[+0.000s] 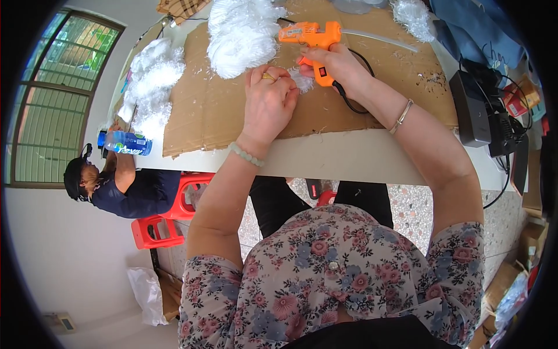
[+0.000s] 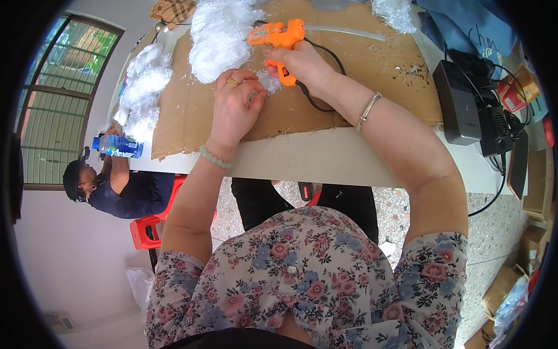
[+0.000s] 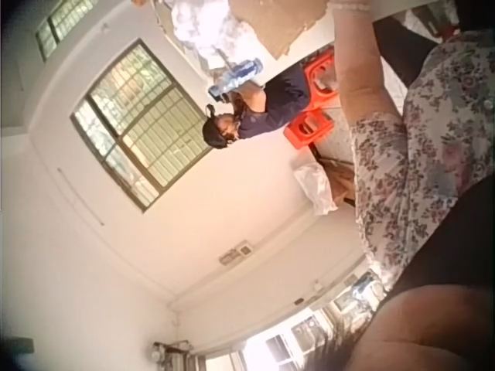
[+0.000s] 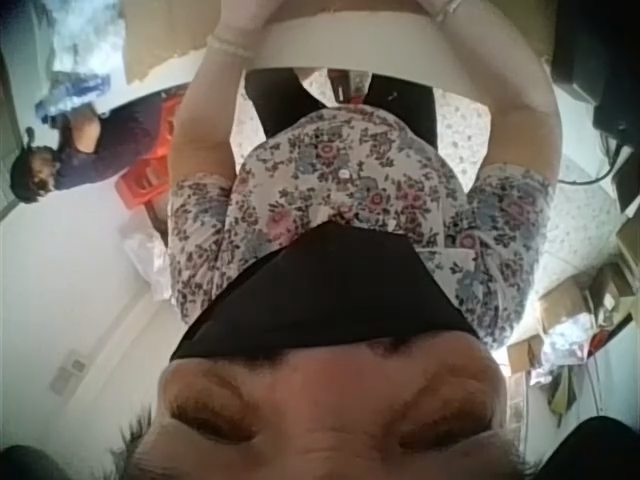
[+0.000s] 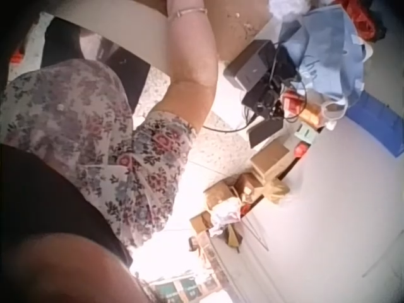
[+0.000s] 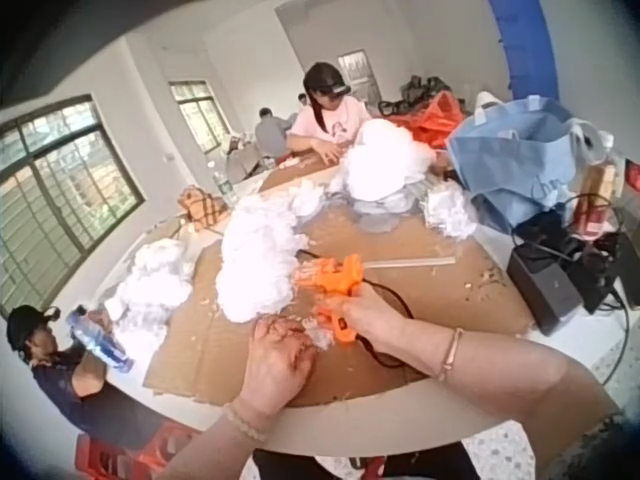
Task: Gluing white cotton fluff onto a circular plastic base using a hot glue gun to assemble a craft item.
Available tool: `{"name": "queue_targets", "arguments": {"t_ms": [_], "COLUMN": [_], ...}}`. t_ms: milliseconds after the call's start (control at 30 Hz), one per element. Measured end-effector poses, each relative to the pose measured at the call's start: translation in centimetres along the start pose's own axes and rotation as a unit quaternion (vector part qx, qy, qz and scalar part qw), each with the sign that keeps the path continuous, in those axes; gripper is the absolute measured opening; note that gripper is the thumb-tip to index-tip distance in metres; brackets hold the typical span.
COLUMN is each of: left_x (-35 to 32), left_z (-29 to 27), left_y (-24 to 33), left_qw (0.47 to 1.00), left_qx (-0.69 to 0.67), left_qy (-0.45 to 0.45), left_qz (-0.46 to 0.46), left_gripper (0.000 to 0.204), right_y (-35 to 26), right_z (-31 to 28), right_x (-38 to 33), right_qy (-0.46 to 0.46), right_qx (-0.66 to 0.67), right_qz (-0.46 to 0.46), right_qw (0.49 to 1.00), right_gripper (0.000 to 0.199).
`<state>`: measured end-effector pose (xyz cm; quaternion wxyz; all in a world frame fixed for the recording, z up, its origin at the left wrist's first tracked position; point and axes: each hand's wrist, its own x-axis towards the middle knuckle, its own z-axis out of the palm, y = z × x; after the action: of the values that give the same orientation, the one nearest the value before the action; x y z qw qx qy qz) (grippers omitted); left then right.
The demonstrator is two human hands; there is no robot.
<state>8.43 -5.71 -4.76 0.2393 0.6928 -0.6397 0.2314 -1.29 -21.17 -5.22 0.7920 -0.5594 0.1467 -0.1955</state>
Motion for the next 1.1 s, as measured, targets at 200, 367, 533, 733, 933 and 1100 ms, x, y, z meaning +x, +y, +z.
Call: {"name": "queue_targets", "arguments": {"t_ms": [200,367,533,733,933,1100], "left_x": [0.1,0.6,0.7,0.5,-0.9,-0.9], "left_z": [1.0,0.7,0.5,0.2,-0.7,-1.6], "left_y": [-0.6,-0.5,-0.9,-1.3,-2.7,-0.8], "left_qw": [0.996,0.995,0.983,0.979,0.97,0.991], "left_qx": [-0.034,-0.018,-0.06,-0.079,-0.097,-0.047], "left_qy": [-0.001,-0.003,-0.051,-0.058,0.024,0.036], "left_qz": [-0.077,-0.099,-0.166,-0.179,-0.224,-0.119], "left_gripper": [0.008,0.018,0.027,0.029,0.023,0.02], "right_y": [0.0,-2.5,-2.7,-0.8,-0.5,-0.2], "right_z": [-0.4,-0.1,0.6,0.8,0.3,0.1], "right_x": [-0.2,-1.4,-2.1,-0.9,-0.7,-0.6], "right_qy": [-0.004,-0.015,-0.061,-0.048,-0.006,0.005], "right_qx": [0.004,-0.031,-0.093,-0.063,-0.018,-0.017], "right_qz": [-0.022,-0.035,-0.017,-0.001,0.003,-0.006], "right_qw": [1.0,0.999,0.994,0.997,1.0,1.0], "right_gripper": [0.031,0.032,0.032,0.032,0.033,0.034]}}
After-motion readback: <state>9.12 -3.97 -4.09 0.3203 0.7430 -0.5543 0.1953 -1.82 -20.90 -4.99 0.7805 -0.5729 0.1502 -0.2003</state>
